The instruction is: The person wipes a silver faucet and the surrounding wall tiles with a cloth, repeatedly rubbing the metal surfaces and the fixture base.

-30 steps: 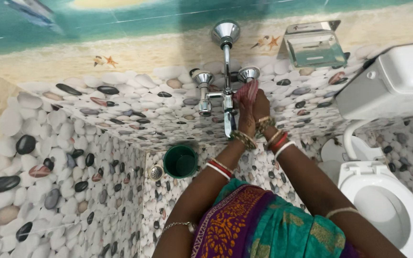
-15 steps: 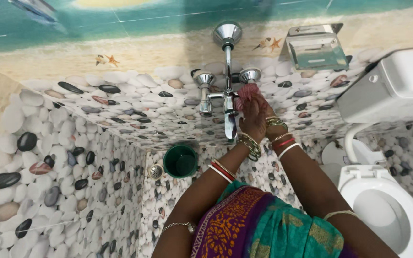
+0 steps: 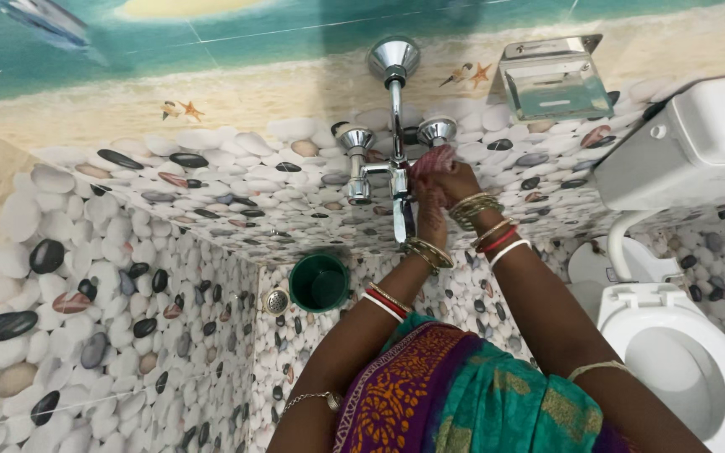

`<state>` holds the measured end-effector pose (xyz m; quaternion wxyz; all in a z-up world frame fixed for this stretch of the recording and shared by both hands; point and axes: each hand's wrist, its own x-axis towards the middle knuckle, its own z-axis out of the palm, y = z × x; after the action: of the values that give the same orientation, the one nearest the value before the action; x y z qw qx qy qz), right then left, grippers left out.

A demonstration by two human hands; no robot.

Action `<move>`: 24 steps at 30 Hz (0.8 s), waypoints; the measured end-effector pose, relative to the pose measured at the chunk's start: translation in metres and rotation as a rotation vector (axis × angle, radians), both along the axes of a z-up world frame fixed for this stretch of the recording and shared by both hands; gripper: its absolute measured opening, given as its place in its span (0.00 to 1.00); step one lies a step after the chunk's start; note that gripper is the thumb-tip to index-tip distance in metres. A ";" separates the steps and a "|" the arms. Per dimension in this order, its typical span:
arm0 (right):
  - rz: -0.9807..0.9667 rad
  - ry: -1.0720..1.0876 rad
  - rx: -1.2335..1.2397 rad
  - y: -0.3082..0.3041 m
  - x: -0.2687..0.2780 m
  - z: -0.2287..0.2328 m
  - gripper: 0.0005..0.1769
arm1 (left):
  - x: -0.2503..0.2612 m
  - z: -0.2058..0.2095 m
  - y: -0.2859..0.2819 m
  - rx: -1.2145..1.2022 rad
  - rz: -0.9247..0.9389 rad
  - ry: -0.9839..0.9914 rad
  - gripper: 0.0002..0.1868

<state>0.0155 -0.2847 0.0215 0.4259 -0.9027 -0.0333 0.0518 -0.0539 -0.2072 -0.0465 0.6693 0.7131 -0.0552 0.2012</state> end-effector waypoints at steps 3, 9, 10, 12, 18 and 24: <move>0.230 0.227 0.729 -0.014 0.015 -0.028 0.19 | -0.019 0.032 -0.004 -0.357 -0.171 0.136 0.42; 0.349 0.118 0.968 -0.024 0.014 -0.054 0.19 | -0.036 0.080 -0.004 0.386 0.010 0.459 0.53; 0.304 0.392 1.133 -0.021 0.015 -0.046 0.20 | -0.034 0.073 -0.003 0.215 -0.014 0.330 0.53; 0.430 0.039 0.527 -0.025 0.009 -0.026 0.21 | -0.027 0.053 -0.001 0.046 -0.042 0.201 0.52; -0.100 -0.125 -0.148 0.027 -0.047 0.061 0.34 | -0.016 0.034 0.013 -0.849 -0.281 0.204 0.42; 0.134 -0.626 -0.421 0.032 -0.092 0.093 0.39 | -0.022 0.051 0.021 -0.908 -0.123 0.150 0.35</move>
<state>-0.0767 -0.2526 0.1141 0.1959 -0.9384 -0.2094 -0.1927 -0.0761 -0.1866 0.0046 0.9267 0.3557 0.0450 0.1129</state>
